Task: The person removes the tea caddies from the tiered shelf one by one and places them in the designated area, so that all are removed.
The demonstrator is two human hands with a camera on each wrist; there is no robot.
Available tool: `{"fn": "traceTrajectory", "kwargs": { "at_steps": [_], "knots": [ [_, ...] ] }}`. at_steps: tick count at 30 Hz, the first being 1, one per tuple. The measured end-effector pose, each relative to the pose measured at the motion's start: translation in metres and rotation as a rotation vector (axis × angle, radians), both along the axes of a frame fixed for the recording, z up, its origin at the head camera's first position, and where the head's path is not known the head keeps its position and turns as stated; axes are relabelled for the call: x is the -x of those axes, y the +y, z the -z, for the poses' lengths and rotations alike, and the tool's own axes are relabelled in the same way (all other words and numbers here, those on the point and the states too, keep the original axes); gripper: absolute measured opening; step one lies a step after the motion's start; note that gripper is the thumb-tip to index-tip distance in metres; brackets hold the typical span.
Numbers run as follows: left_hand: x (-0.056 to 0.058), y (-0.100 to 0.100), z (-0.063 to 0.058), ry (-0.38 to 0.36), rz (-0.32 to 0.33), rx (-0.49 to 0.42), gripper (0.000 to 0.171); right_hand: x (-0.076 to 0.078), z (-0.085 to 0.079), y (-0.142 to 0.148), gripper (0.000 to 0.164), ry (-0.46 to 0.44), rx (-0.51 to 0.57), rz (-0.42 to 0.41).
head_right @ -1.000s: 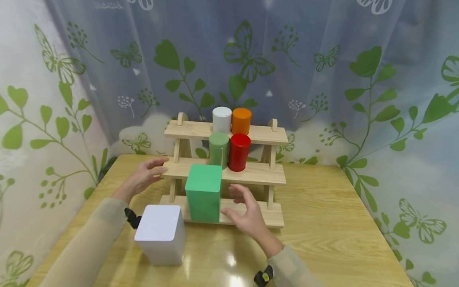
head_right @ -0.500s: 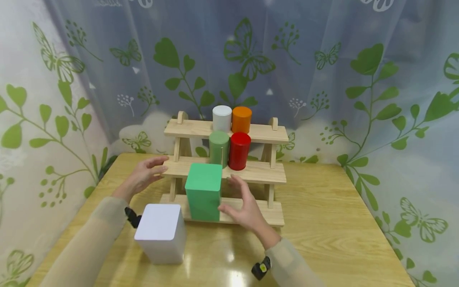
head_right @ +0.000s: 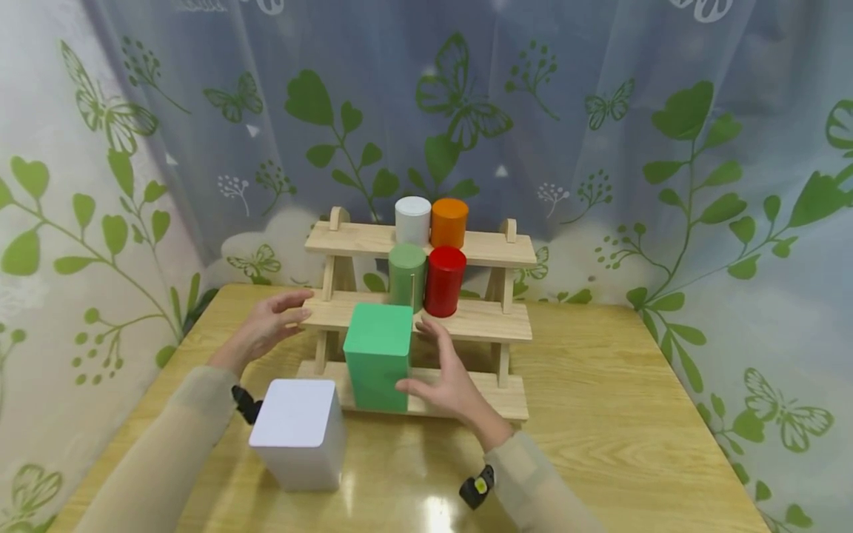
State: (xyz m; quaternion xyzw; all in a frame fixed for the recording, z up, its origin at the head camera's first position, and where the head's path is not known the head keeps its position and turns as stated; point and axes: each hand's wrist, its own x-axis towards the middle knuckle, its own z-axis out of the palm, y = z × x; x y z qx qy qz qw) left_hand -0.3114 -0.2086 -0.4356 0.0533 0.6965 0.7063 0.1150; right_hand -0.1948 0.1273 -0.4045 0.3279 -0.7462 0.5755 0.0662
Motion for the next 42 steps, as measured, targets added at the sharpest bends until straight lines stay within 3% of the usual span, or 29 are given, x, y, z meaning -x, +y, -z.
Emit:
{"fn": "traceTrajectory", "kwargs": {
  "at_steps": [21, 42],
  "knots": [
    [-0.001, -0.001, 0.0, -0.001, 0.002, -0.008, 0.053, 0.006, 0.001, -0.012, 0.098, -0.095, -0.073, 0.05],
    [-0.001, -0.002, 0.002, 0.018, 0.002, -0.015, 0.052, 0.011, 0.005, -0.015, 0.096, -0.129, -0.041, 0.063]
  ]
}}
